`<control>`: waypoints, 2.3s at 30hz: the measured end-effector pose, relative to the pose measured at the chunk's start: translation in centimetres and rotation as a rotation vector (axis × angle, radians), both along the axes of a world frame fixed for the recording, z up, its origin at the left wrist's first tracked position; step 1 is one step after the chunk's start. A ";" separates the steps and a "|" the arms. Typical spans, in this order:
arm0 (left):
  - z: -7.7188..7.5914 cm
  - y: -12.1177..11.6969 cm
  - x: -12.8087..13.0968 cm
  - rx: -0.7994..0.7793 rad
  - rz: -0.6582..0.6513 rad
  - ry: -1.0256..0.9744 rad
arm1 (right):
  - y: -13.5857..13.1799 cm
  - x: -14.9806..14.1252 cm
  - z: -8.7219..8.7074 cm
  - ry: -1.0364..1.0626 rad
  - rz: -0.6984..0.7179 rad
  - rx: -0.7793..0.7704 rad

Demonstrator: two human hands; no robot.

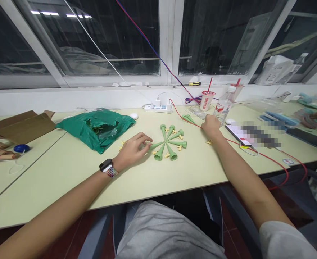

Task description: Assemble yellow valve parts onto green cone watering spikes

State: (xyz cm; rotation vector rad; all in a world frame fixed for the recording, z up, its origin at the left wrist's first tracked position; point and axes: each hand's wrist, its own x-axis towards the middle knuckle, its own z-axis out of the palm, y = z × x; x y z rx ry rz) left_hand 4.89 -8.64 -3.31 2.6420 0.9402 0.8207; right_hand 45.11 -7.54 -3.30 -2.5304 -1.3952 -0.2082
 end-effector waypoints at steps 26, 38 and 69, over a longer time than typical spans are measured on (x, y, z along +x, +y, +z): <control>0.2 0.5 0.5 -0.319 0.022 -0.554 | -4.7 -14.4 0.0 0.712 1.071 0.650; 0.8 0.6 0.5 -0.461 -0.110 -0.694 | -4.9 -14.8 -0.7 0.401 1.063 0.528; 2.9 6.7 -5.1 -0.935 0.077 -1.433 | -0.5 -28.9 0.4 0.062 1.382 -0.018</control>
